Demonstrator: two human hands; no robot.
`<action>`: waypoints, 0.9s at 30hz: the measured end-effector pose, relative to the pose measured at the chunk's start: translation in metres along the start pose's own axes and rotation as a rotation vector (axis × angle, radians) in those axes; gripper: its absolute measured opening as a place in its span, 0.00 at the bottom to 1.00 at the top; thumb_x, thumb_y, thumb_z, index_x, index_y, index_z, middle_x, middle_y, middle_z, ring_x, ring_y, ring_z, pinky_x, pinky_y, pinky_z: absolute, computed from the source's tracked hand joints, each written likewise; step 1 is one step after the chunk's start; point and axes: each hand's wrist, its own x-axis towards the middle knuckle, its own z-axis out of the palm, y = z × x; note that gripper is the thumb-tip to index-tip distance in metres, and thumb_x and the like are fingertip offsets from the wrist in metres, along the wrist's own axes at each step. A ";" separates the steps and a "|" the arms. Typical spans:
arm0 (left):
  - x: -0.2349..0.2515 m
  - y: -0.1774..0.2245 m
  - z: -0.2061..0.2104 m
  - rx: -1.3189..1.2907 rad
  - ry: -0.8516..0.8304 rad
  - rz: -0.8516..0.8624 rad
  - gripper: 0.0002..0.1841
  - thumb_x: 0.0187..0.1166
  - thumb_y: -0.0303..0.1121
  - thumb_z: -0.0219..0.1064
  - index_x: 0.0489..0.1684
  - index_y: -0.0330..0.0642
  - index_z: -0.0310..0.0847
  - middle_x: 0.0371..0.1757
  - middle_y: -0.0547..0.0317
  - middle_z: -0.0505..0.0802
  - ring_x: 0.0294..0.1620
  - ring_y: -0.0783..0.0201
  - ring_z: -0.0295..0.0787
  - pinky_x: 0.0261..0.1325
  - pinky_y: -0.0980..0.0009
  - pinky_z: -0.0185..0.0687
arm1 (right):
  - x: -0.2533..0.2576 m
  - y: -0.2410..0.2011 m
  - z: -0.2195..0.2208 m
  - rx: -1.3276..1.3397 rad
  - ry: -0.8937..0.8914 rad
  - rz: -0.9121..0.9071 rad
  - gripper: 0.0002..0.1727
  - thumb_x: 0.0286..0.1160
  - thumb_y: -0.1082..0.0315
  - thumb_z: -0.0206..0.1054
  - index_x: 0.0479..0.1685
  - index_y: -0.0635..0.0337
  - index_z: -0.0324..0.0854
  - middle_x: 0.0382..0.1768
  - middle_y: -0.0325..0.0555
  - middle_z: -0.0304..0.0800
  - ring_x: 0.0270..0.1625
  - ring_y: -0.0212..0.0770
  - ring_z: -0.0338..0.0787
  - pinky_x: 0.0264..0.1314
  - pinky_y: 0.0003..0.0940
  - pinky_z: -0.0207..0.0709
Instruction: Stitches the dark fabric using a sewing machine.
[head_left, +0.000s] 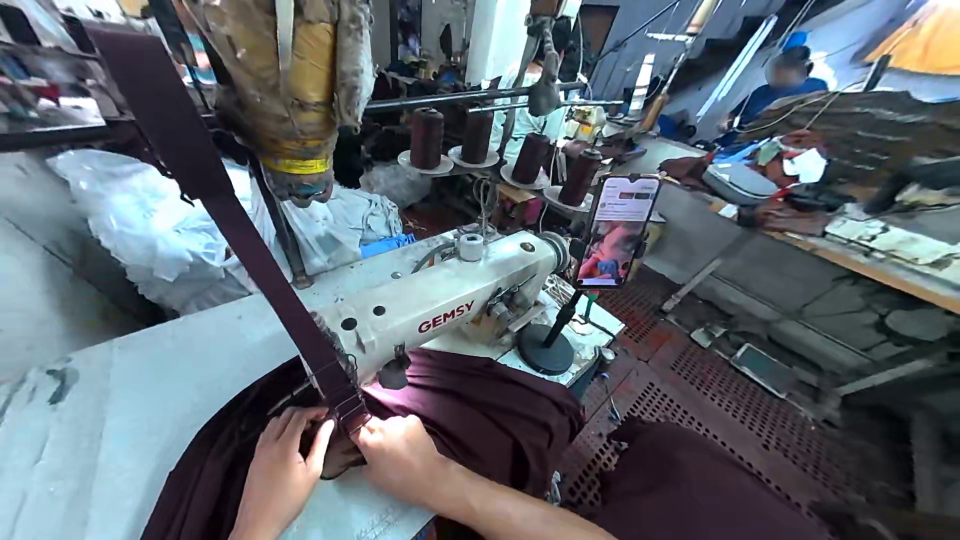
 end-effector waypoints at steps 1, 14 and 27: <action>0.005 -0.005 0.001 0.018 -0.007 0.021 0.25 0.81 0.49 0.55 0.49 0.36 0.89 0.51 0.42 0.93 0.55 0.41 0.90 0.60 0.41 0.81 | 0.000 0.008 -0.002 0.011 0.006 -0.032 0.09 0.71 0.69 0.68 0.47 0.56 0.89 0.37 0.50 0.93 0.35 0.52 0.93 0.29 0.53 0.81; 0.062 -0.010 0.011 0.136 -0.038 -0.153 0.23 0.63 0.41 0.72 0.51 0.32 0.90 0.71 0.30 0.83 0.73 0.25 0.76 0.70 0.26 0.62 | 0.038 0.073 -0.035 0.249 -0.014 0.065 0.22 0.81 0.58 0.66 0.54 0.72 0.88 0.55 0.64 0.91 0.66 0.56 0.89 0.75 0.48 0.76; 0.083 -0.021 0.009 0.010 -0.089 -0.170 0.15 0.74 0.33 0.67 0.45 0.26 0.89 0.60 0.27 0.88 0.67 0.26 0.81 0.69 0.29 0.67 | 0.064 0.068 0.004 0.588 0.056 0.251 0.31 0.72 0.48 0.73 0.61 0.67 0.86 0.57 0.55 0.93 0.63 0.41 0.89 0.73 0.39 0.78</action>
